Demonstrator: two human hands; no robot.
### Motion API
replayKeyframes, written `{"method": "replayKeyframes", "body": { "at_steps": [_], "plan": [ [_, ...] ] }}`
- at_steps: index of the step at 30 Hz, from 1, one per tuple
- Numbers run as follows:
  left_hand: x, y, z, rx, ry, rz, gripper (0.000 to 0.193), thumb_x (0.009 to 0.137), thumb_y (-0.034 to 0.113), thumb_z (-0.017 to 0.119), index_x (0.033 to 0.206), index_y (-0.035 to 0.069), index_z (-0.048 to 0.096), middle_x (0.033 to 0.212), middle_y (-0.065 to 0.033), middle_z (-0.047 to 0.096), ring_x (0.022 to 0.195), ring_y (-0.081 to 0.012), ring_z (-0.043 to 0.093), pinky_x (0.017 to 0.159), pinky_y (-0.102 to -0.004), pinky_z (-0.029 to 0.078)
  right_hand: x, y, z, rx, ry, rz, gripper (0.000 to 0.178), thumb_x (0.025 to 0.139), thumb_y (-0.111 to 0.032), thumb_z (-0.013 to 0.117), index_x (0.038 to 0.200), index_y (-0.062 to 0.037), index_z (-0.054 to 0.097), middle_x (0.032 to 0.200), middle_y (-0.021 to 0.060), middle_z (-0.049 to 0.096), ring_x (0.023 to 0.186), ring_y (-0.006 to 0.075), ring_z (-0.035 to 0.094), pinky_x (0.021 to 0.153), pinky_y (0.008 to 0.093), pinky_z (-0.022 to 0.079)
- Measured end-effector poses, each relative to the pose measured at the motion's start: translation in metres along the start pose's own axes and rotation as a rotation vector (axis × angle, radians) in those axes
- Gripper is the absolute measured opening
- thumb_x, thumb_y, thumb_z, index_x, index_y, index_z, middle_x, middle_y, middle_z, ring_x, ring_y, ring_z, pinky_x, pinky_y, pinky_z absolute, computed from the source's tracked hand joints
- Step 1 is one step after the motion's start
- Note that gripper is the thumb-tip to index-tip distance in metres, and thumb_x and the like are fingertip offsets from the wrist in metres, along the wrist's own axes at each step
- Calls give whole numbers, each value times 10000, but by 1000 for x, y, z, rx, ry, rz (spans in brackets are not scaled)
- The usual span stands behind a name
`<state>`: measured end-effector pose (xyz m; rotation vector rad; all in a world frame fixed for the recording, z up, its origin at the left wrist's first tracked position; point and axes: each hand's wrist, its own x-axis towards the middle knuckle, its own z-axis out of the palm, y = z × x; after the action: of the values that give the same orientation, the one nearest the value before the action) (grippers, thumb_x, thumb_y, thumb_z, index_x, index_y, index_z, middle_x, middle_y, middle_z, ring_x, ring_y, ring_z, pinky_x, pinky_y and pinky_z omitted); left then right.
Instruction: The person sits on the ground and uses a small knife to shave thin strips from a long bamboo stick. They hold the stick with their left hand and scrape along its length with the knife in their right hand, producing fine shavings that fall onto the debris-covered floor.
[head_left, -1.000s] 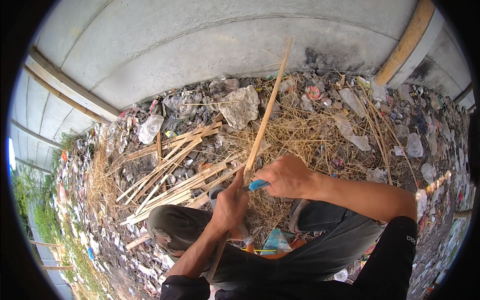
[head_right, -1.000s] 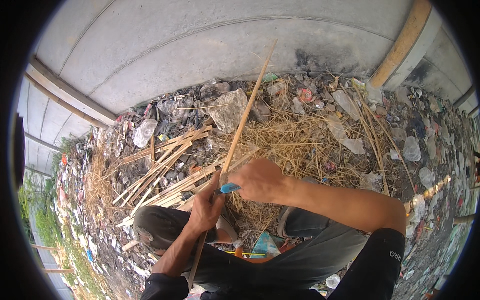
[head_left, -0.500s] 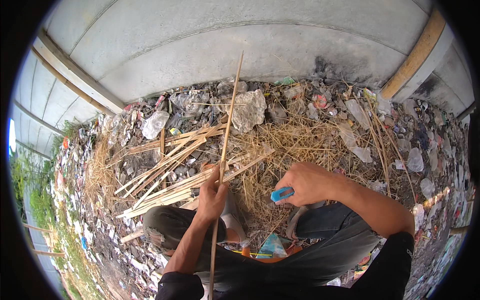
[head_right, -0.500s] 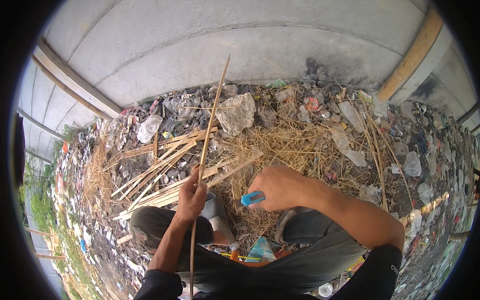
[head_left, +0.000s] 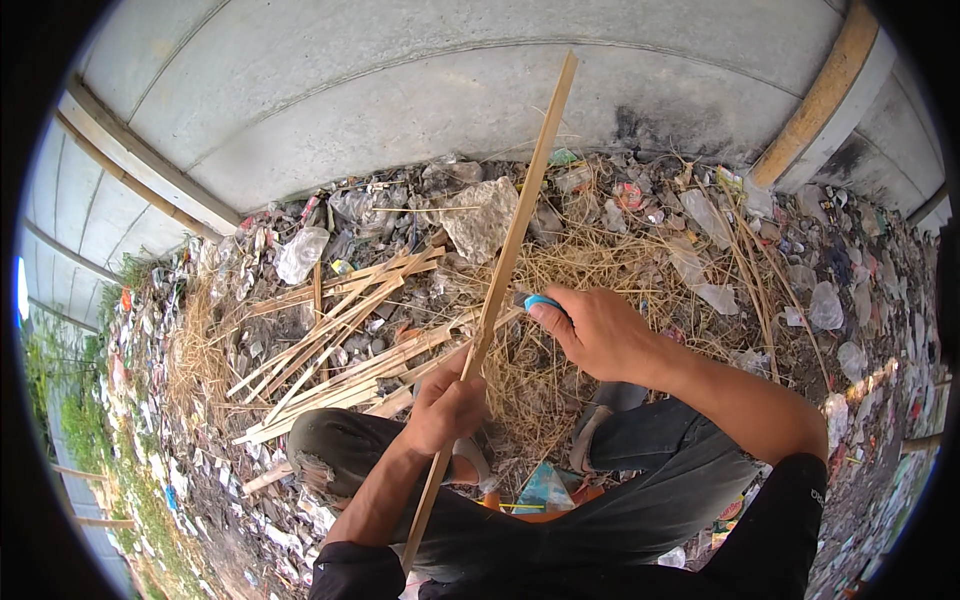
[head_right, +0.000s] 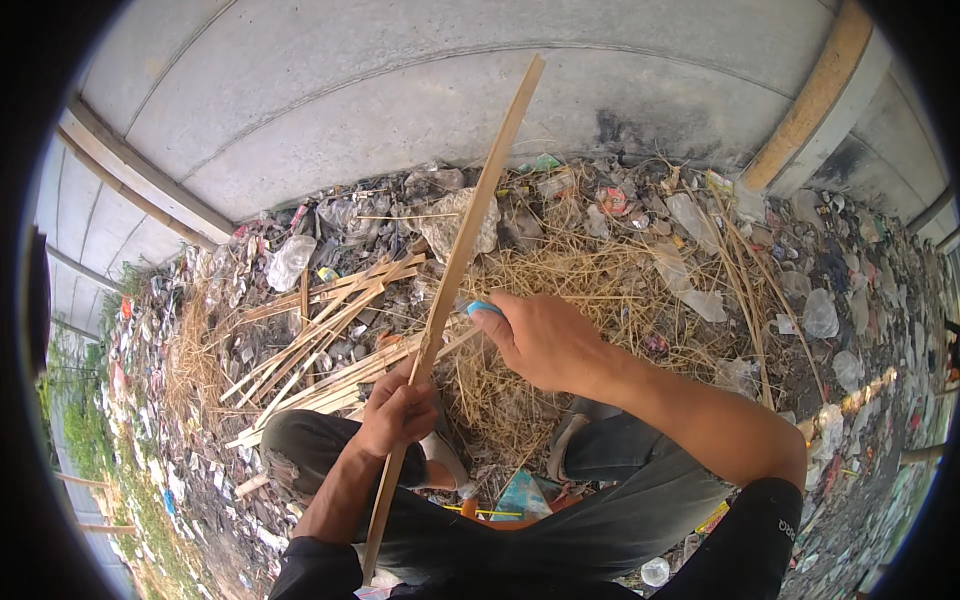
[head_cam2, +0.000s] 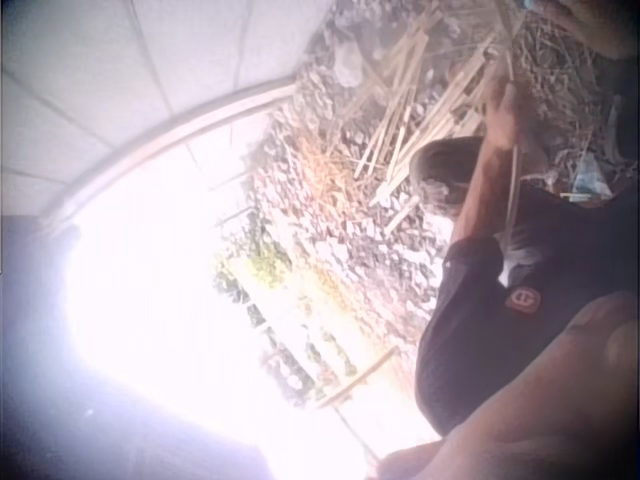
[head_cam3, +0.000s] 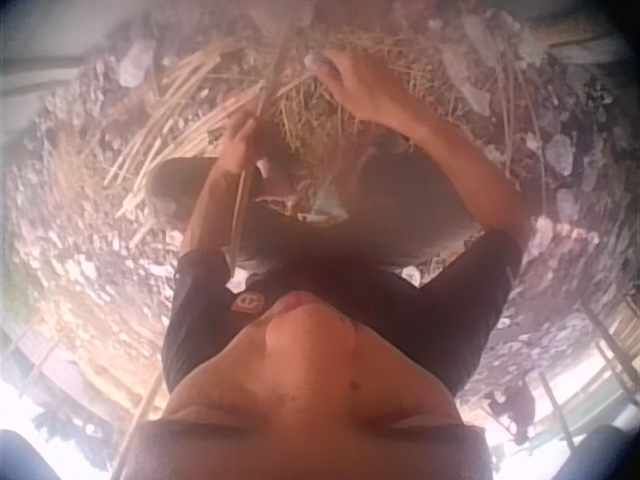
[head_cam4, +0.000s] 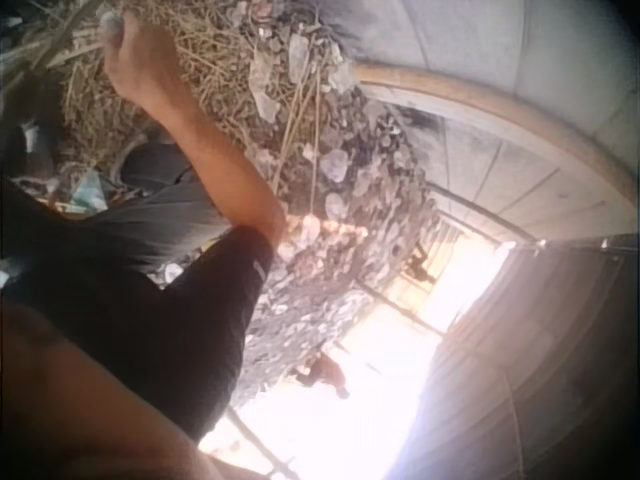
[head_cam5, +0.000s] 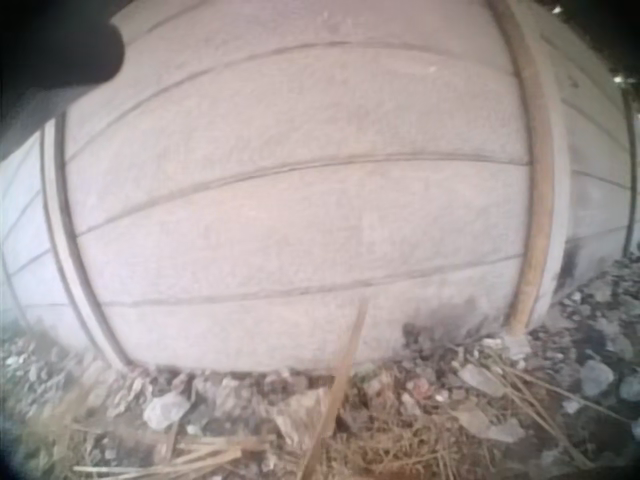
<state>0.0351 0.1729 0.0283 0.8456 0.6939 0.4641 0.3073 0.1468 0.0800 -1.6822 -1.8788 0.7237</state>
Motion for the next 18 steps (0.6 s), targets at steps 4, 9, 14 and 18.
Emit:
{"method": "replayKeyframes", "body": {
  "at_steps": [4,9,14,18],
  "plan": [
    [-3,-4,2,-36,-66,-32,529,1039,77,478,1564,93,415,653,66,327,461,-55,285,428,-227,273,17,6,-11,-46,81,14,462,1123,-388,442,924,-11,619,597,188,604,564,419,631,538,516,478],
    [-4,8,8,-7,-113,-95,542,1033,109,506,1568,82,417,672,72,414,472,-48,359,441,-220,310,30,11,-17,-83,153,35,490,1128,-402,418,975,-4,659,592,187,617,558,403,652,518,517,489],
    [3,15,18,-51,-63,-86,502,983,72,456,1484,82,481,654,48,325,462,-57,262,415,-223,257,3,-19,13,-176,10,-67,486,1116,-418,445,975,-11,671,565,177,613,524,402,643,500,518,493],
    [-9,20,21,-90,-47,-124,479,973,89,457,1450,83,495,643,45,318,443,-59,253,390,-233,245,40,9,-27,-81,150,131,535,1114,-462,427,1043,-3,693,580,191,622,543,395,658,505,518,497]
  ]
}}
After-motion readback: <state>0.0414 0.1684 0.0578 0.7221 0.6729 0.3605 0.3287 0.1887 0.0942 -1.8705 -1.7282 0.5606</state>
